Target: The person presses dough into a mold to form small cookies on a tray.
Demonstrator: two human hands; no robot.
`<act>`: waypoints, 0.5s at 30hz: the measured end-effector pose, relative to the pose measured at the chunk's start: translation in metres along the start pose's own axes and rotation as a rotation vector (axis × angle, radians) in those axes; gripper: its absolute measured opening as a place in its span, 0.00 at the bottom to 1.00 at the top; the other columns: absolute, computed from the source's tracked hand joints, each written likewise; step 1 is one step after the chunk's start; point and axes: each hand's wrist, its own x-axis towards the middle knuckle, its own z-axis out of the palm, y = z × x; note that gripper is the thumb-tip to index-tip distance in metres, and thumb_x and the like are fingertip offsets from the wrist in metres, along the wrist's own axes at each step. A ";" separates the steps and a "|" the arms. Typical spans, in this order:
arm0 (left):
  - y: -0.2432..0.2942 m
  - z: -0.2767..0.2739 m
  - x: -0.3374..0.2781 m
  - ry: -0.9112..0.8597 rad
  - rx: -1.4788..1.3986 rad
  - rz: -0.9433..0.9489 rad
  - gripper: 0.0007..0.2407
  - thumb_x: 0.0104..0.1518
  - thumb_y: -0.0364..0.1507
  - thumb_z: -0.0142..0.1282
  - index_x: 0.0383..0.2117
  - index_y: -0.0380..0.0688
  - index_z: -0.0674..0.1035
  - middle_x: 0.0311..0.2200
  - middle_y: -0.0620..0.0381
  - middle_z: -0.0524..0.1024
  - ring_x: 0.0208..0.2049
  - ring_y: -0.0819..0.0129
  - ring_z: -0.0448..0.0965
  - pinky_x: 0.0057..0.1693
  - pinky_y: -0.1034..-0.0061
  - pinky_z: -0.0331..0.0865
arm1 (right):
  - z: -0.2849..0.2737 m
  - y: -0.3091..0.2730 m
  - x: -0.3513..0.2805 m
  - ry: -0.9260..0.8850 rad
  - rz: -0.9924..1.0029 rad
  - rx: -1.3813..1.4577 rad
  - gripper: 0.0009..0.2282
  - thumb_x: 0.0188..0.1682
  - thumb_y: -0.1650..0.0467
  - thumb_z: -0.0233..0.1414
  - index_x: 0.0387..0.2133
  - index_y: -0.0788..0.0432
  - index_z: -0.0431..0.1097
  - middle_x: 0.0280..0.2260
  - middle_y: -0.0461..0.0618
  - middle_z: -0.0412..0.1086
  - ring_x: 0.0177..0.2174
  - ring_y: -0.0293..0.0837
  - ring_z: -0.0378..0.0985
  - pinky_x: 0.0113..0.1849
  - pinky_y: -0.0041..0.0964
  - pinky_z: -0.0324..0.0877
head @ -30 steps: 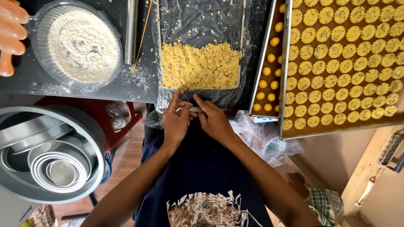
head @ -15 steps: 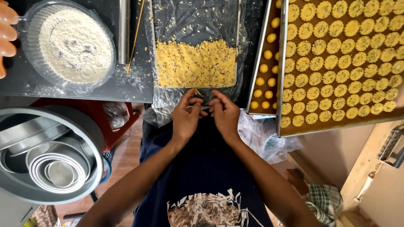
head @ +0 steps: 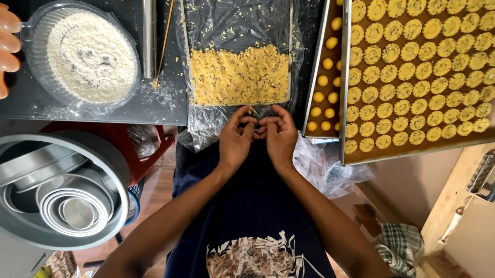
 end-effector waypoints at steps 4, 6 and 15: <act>-0.003 0.001 0.003 -0.006 0.020 0.057 0.19 0.62 0.20 0.51 0.61 0.33 0.70 0.39 0.54 0.81 0.32 0.77 0.81 0.40 0.83 0.77 | -0.001 -0.002 0.001 0.014 0.022 0.018 0.17 0.54 0.80 0.46 0.57 0.69 0.60 0.32 0.53 0.75 0.26 0.37 0.78 0.28 0.28 0.74; -0.009 0.003 0.007 -0.004 0.029 0.060 0.19 0.62 0.20 0.52 0.60 0.33 0.71 0.38 0.54 0.80 0.32 0.77 0.80 0.40 0.82 0.77 | -0.003 0.000 0.003 0.010 0.023 0.031 0.17 0.53 0.80 0.46 0.57 0.69 0.60 0.32 0.53 0.75 0.26 0.38 0.78 0.28 0.29 0.74; -0.009 0.006 0.014 -0.033 0.234 0.163 0.17 0.60 0.22 0.55 0.57 0.37 0.77 0.31 0.58 0.78 0.27 0.78 0.77 0.34 0.82 0.73 | -0.003 -0.007 0.003 -0.016 0.040 0.042 0.17 0.52 0.80 0.46 0.56 0.67 0.64 0.30 0.49 0.75 0.24 0.36 0.77 0.26 0.29 0.73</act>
